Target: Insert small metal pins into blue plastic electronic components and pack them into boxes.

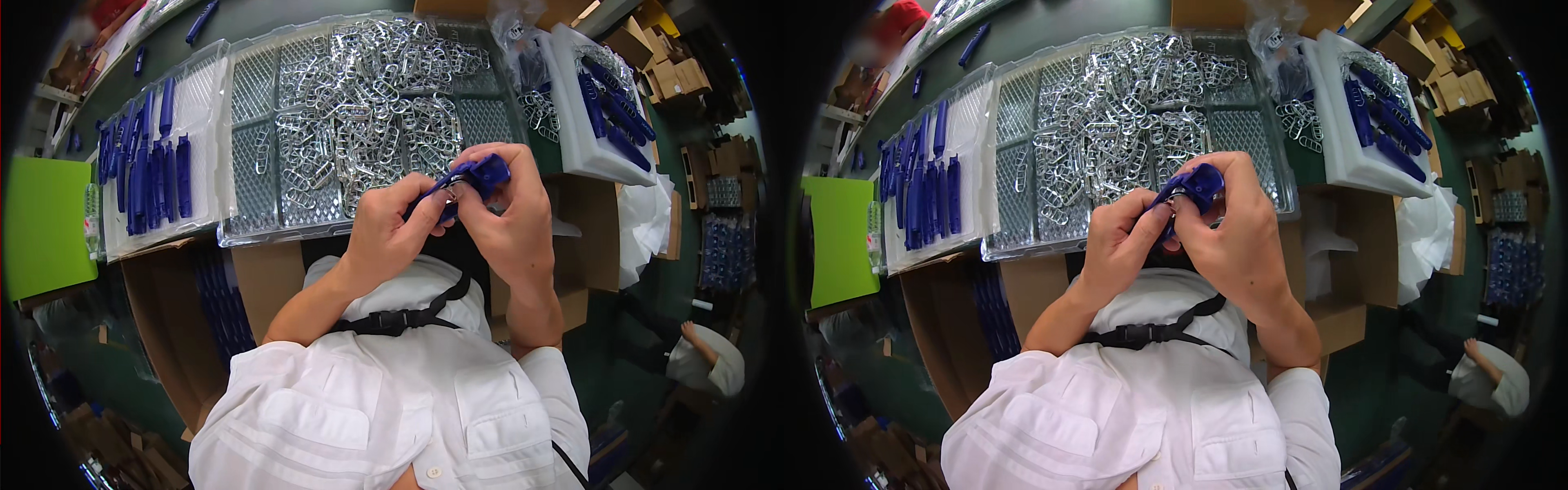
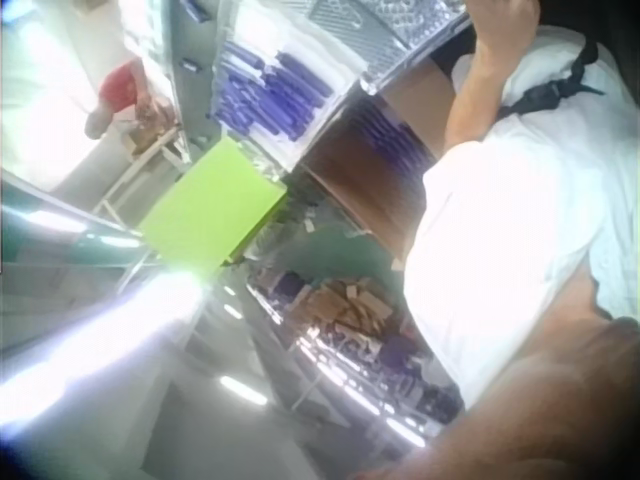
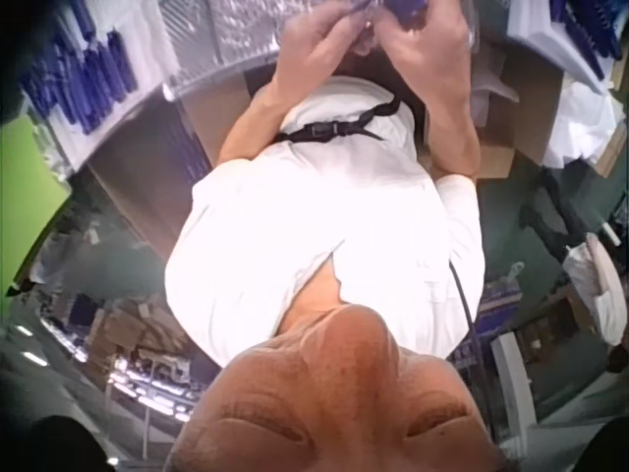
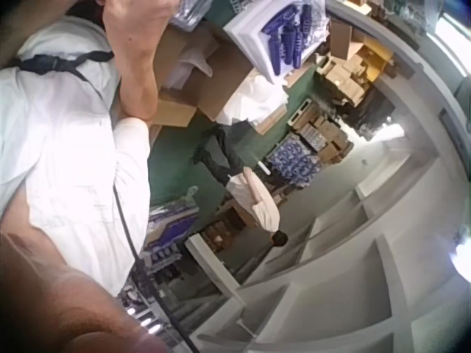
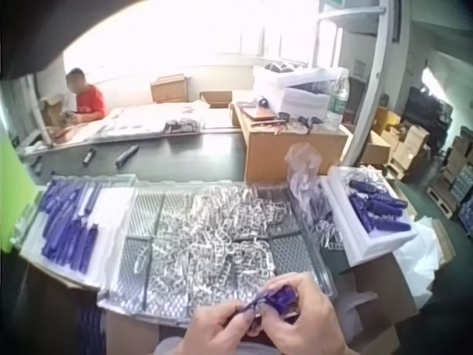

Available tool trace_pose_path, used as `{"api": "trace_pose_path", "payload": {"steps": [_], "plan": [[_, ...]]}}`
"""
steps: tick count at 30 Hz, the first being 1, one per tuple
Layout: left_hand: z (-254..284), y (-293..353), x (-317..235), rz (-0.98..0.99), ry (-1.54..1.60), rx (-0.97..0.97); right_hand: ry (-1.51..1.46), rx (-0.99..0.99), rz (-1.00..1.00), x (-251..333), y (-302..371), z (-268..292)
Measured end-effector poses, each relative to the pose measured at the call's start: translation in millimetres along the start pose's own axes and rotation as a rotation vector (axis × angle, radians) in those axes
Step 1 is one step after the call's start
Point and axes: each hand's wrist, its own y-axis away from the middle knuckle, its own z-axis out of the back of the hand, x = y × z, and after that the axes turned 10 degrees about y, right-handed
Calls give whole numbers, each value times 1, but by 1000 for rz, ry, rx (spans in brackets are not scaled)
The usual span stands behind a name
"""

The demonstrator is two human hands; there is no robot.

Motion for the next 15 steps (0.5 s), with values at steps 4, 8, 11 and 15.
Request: {"api": "trace_pose_path", "payload": {"steps": [4, 8, 11, 15], "plan": [[0, 2, 5, -25, -17, -27, -52, -11, 36, -3, 3, -4], [-4, -3, 4, 10, -103, -80, 115, -66, 170, -17, -3, -6], [0, -11, 15, -15, -233, -115, 143, -73, 130, -27, -13, -12], [9, -16, 8, -60, -386, -82, 113, -68, 46, -27, -19, -14]]}}
